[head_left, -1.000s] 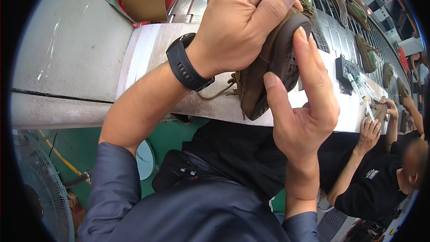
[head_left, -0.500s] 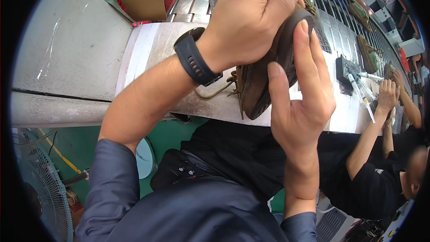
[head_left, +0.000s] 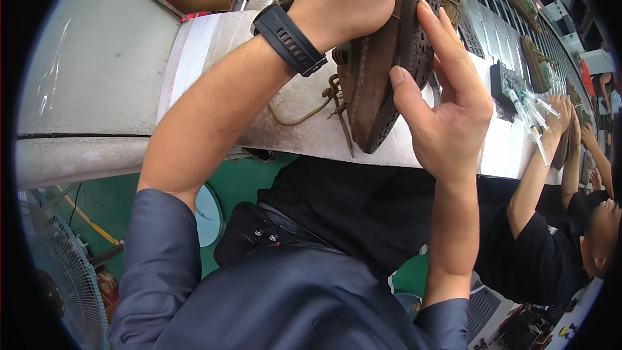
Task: The person attaches outsoles to shoe uppers by pressing them together by hand and securing the edges using a hammer.
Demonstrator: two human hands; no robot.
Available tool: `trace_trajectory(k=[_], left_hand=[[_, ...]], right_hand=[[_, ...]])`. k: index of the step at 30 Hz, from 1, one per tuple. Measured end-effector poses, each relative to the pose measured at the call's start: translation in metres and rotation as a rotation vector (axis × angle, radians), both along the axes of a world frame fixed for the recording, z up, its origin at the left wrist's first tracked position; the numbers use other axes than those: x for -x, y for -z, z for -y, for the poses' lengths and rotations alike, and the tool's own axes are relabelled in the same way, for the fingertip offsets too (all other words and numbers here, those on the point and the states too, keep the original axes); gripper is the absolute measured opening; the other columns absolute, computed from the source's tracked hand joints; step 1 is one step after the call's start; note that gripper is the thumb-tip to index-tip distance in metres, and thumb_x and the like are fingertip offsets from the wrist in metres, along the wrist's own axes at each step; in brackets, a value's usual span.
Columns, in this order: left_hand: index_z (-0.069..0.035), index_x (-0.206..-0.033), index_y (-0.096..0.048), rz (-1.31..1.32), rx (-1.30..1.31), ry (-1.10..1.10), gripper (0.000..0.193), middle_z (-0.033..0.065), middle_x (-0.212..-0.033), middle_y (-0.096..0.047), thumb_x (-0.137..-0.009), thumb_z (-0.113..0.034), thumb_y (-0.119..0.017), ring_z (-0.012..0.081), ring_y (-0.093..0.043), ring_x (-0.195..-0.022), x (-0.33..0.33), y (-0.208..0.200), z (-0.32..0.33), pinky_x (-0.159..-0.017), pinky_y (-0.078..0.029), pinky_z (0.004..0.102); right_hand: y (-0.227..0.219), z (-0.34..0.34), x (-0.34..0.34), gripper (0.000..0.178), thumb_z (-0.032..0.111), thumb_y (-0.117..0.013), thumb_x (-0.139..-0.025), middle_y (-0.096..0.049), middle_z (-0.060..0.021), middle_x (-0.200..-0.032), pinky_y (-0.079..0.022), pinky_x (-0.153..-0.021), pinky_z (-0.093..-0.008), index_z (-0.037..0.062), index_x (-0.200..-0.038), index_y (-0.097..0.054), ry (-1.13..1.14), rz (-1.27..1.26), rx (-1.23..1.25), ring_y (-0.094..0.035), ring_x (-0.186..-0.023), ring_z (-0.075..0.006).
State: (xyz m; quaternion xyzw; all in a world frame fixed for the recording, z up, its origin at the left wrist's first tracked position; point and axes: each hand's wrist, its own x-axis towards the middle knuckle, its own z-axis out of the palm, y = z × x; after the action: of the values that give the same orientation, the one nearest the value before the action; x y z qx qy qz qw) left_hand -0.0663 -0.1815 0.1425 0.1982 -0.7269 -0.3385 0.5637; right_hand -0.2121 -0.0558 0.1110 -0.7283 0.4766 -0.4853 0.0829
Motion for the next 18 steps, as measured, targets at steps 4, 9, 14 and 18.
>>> trace_trajectory(k=[4, 9, 14, 18], left_hand=[[0.006, -0.088, -0.072, -0.026, -0.002, -0.003, 0.042, 0.0161, -0.076, -0.071, -0.109, -0.019, -0.045, 0.0233, -0.066, -0.069, 0.005, 0.010, 0.012, -0.069, -0.052, 0.0379], [0.005, -0.088, -0.072, -0.060, 0.039, -0.061, 0.043, 0.0136, -0.074, -0.069, -0.111, -0.022, -0.046, 0.0199, -0.063, -0.067, 0.005, 0.021, 0.019, -0.067, -0.051, 0.0362], [0.003, -0.091, -0.071, -0.014, -0.115, -0.006, 0.047, 0.0109, -0.073, -0.066, -0.113, -0.033, -0.051, 0.0164, -0.059, -0.067, 0.002, 0.020, 0.011, -0.066, -0.048, 0.0348], [0.003, -0.090, -0.071, -0.002, -0.015, -0.077, 0.048, 0.0109, -0.072, -0.066, -0.113, -0.034, -0.051, 0.0159, -0.060, -0.068, 0.001, 0.030, 0.016, -0.067, -0.048, 0.0349]], right_hand=[[-0.001, 0.000, -0.004, 0.065, -0.007, -0.072, -0.086, -0.059, -0.0173, -0.154, -0.039, -0.121, -0.0392, -0.0025, -0.149, -0.058, 0.003, -0.033, 0.016, -0.048, -0.150, -0.0297], [0.003, 0.009, -0.006, 0.065, -0.006, -0.073, -0.085, -0.060, -0.0178, -0.153, -0.039, -0.122, -0.0411, -0.0037, -0.149, -0.057, 0.029, -0.139, 0.052, -0.050, -0.149, -0.0318], [0.026, -0.002, -0.005, 0.067, -0.002, -0.080, -0.084, -0.060, -0.0195, -0.151, -0.041, -0.120, -0.0409, -0.0044, -0.148, -0.058, 0.036, 0.047, -0.036, -0.051, -0.147, -0.0320], [0.027, 0.001, -0.009, 0.063, 0.000, -0.081, -0.084, -0.064, -0.0201, -0.146, -0.043, -0.119, -0.0408, -0.0041, -0.144, -0.062, 0.034, 0.044, -0.003, -0.054, -0.144, -0.0320]])
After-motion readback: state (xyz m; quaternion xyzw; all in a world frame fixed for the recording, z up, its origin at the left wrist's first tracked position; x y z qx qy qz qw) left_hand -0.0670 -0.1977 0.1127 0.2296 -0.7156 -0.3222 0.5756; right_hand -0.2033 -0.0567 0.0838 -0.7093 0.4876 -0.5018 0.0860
